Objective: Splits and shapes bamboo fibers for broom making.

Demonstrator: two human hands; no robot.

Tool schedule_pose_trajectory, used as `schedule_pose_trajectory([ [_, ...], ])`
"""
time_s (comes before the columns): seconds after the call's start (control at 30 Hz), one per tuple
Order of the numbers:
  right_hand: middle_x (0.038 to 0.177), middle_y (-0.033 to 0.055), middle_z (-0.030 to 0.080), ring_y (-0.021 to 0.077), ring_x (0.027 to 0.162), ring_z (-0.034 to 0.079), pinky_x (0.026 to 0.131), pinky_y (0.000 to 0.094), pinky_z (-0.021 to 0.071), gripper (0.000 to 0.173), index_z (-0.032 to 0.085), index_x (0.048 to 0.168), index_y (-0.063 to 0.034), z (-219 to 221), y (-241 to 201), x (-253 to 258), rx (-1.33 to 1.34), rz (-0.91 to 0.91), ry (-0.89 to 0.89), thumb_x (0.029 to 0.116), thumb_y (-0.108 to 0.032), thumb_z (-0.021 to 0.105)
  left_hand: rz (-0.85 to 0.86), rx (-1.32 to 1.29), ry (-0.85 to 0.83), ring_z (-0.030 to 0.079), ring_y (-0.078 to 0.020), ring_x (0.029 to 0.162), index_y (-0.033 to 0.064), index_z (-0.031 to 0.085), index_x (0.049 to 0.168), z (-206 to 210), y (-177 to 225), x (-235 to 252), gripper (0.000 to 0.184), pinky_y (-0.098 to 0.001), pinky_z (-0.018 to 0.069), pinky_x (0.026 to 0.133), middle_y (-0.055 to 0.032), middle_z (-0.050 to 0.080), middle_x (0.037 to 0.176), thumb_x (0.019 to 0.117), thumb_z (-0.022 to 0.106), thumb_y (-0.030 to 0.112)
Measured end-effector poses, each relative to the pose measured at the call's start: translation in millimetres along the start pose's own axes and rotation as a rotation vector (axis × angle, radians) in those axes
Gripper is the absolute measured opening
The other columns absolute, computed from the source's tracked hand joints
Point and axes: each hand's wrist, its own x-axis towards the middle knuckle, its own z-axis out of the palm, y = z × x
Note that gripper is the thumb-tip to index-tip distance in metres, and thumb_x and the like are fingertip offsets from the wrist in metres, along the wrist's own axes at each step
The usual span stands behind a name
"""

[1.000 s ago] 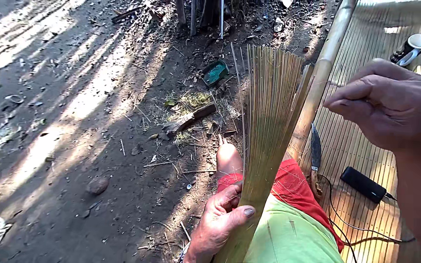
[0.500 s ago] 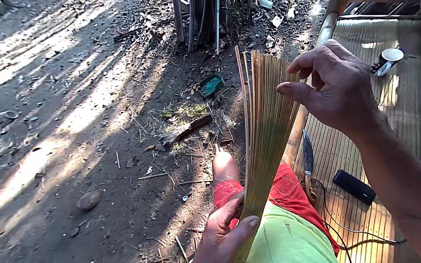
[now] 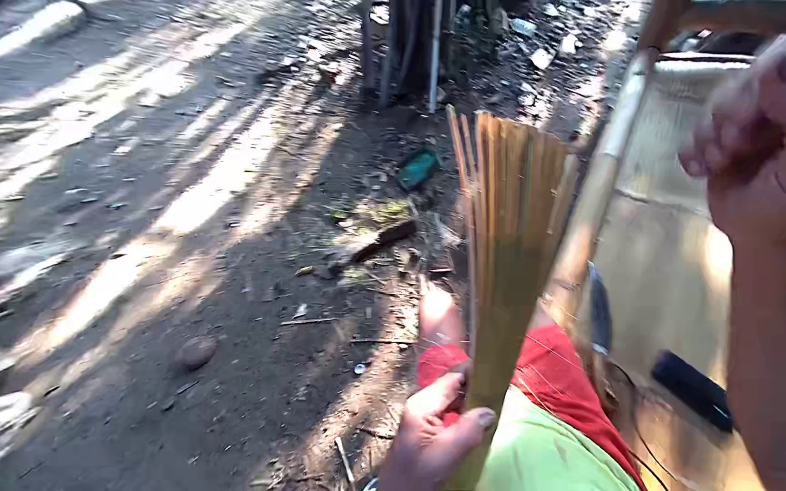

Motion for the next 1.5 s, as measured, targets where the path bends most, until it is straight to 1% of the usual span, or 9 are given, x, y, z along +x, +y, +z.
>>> schedule_pose_trajectory([
  [0.17,0.121,0.0069,0.067,0.0197,0.085,0.069,0.067,0.0391,0.0608,0.053,0.048,0.15,-0.0148,66,86,-109,0.004,0.381,-0.281,0.1021,-0.034,0.059,0.081,-0.073,0.101,0.073,-0.0252,0.089,-0.0077,0.068,0.113,-38,18,15,0.026,-0.0417,0.0628,0.081,-0.0191,0.073,0.102,0.0898,0.073,0.003],
  [0.37,0.151,0.0081,0.053,0.0238,0.123,0.064,0.094,0.0438,0.0601,0.088,0.033,0.162,-0.0175,170,85,-187,0.174,0.402,-0.544,0.0923,-0.062,0.064,0.399,-0.018,0.316,0.071,-0.0219,0.085,-0.006,0.062,0.128,-73,92,63,0.035,-0.0401,0.062,0.08,-0.0186,0.072,0.1,0.0935,0.063,-0.002],
  [0.6,0.141,0.0098,0.062,0.022,0.119,0.066,0.099,0.0413,0.059,0.069,0.046,0.151,-0.0023,188,55,-90,0.235,0.048,-0.546,0.1017,-0.049,0.058,0.564,-0.39,0.285,0.07,-0.0162,0.093,0.0179,0.064,0.131,-70,114,116,0.033,-0.0389,0.0607,0.081,-0.0086,0.07,0.111,0.0996,0.065,0.027],
  [0.83,0.092,-0.0062,0.072,0.0042,0.08,0.07,0.07,0.0275,0.0623,0.041,0.068,0.126,-0.0154,178,36,-111,0.016,0.067,-0.472,0.1051,-0.047,0.054,0.603,-0.673,0.418,0.071,-0.0225,0.093,0.0046,0.063,0.126,-41,76,124,0.028,-0.0438,0.0604,0.085,-0.0169,0.069,0.108,0.1027,0.059,0.019],
  [0.97,0.093,-0.0036,0.074,0.0066,0.08,0.071,0.07,0.0264,0.0629,0.037,0.069,0.123,-0.0112,165,32,-99,0.057,0.127,-0.426,0.1072,-0.04,0.051,0.524,-0.698,0.333,0.07,-0.0195,0.103,0.0106,0.065,0.125,-33,73,120,0.046,-0.0405,0.0589,0.091,-0.0123,0.071,0.112,0.1035,0.051,0.048],
  [1.07,0.108,0.0015,0.075,0.0122,0.091,0.073,0.08,0.031,0.0644,0.04,0.065,0.135,-0.0092,141,17,-85,0.089,0.229,-0.44,0.1076,-0.035,0.051,0.505,-0.732,0.202,0.064,-0.0269,0.119,0.0206,0.056,0.145,-57,67,125,0.085,-0.0479,0.0521,0.102,-0.0138,0.065,0.134,0.0913,0.035,0.082],
  [1.2,0.114,-0.0024,0.074,0.0071,0.096,0.072,0.084,0.0283,0.0631,0.044,0.06,0.142,-0.0102,95,-3,-74,0.063,0.219,-0.407,0.1105,-0.037,0.044,0.513,-0.723,0.276,0.048,-0.0308,0.141,0.0254,0.031,0.161,-125,36,141,0.096,-0.0535,0.0416,0.114,-0.0092,0.042,0.16,0.0903,0.004,0.084],
  [1.37,0.113,-0.0084,0.072,0.0025,0.097,0.069,0.084,0.0269,0.0602,0.06,0.06,0.136,-0.0112,59,-18,-74,0.105,0.299,-0.299,0.1077,-0.057,0.034,0.439,-0.86,0.608,0.041,-0.0304,0.147,0.0184,0.022,0.163,-178,-4,147,0.106,-0.0509,0.0377,0.117,-0.0129,0.032,0.165,0.0867,-0.004,0.087],
  [1.5,0.102,-0.0088,0.074,0.0025,0.088,0.071,0.077,0.0276,0.0624,0.05,0.067,0.128,-0.0222,84,3,-105,-0.041,0.42,-0.617,0.1069,-0.057,0.037,0.488,-0.671,0.496,0.035,-0.0239,0.15,0.0244,0.019,0.164,-151,29,145,0.098,-0.0488,0.0355,0.119,-0.0055,0.029,0.167,0.0892,-0.006,0.083],
])
